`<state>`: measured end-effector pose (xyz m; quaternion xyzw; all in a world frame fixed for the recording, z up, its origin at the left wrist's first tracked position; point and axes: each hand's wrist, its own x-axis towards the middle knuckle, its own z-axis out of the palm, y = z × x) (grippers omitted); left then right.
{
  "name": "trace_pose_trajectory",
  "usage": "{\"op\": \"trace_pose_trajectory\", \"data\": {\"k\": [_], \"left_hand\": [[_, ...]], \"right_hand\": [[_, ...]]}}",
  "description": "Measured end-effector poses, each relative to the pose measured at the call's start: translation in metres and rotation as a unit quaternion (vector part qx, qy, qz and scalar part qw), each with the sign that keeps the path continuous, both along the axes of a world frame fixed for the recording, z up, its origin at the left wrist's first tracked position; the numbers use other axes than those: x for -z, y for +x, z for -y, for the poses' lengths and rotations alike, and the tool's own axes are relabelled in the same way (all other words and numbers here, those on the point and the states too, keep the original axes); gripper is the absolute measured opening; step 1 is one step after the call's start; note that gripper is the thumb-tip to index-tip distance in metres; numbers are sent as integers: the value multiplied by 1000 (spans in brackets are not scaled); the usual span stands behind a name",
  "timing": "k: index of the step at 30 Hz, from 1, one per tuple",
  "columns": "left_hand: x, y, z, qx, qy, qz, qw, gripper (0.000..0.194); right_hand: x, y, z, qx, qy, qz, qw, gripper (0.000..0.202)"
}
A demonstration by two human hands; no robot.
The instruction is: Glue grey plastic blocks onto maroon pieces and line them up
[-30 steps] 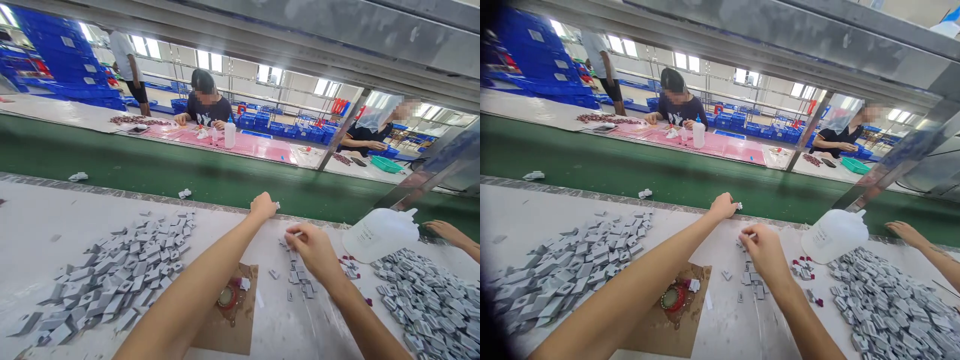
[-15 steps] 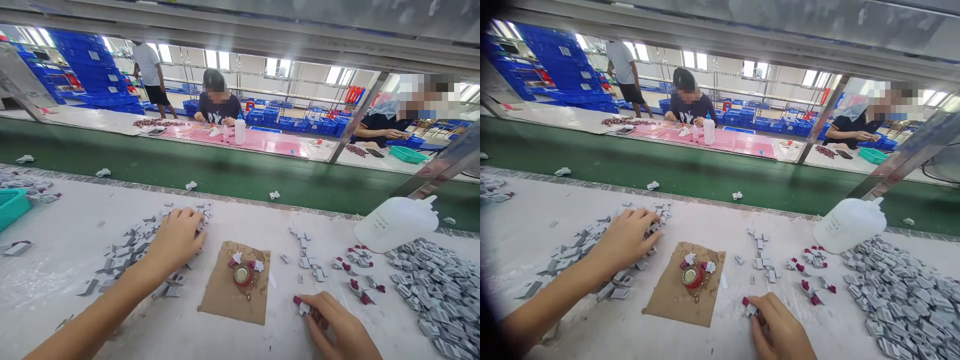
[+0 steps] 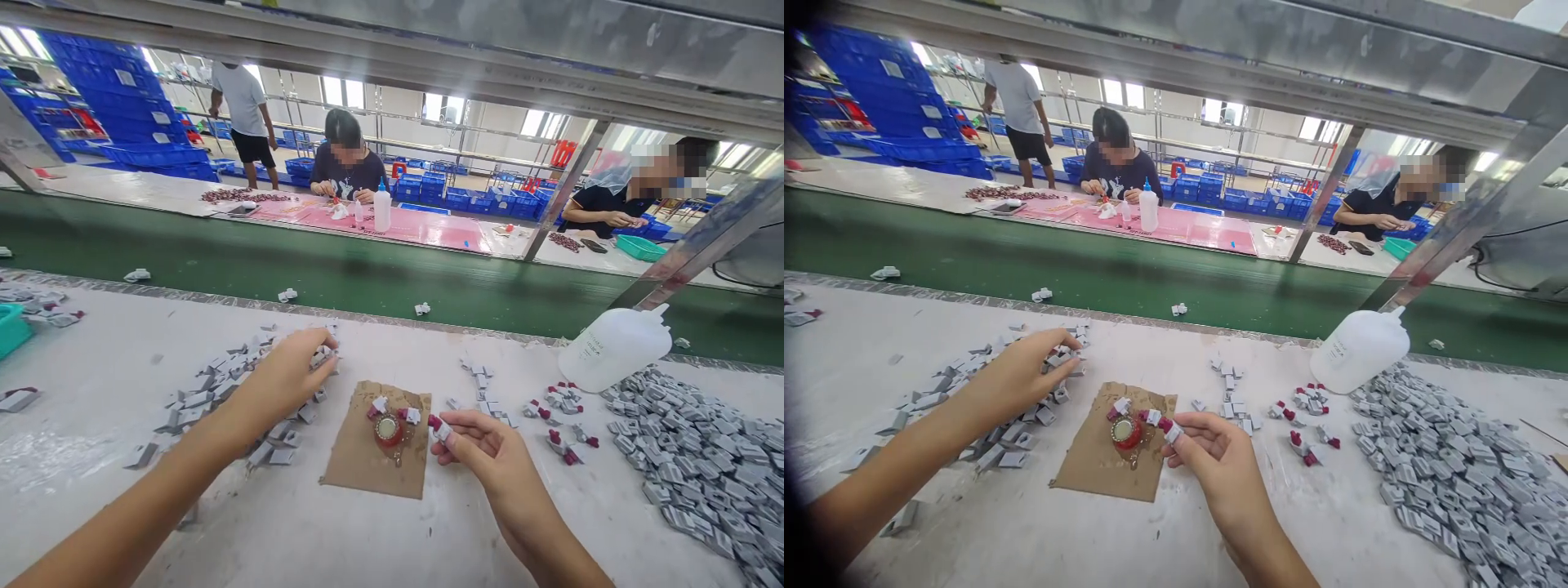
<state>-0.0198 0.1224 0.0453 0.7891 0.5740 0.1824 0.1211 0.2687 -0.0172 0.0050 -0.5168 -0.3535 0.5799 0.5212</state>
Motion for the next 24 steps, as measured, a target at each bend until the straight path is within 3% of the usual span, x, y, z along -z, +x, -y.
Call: {"op": "trace_pose_trajectory", "data": {"k": [2,5,10,16,24], "left_hand": [[0,7,25,22,-26,46,998,26],[14,18,66,72,-51,118,989,25],[49,25,109,75,-31,139,987,27],[64,26,121,44,-32,168,984,19],[57,24,119,55,-94,245,963,23]], "right_hand": [[-2,-6,-6,3,-2,-28,1000,58],[0,-13,-10,-15,1,-10,1000,58],[6,-21,-9,-47,73,154,984,38],[6,-29,-13,-80,150,243,955,24],[2,-33,-18,-99,167,298,935,25]]}}
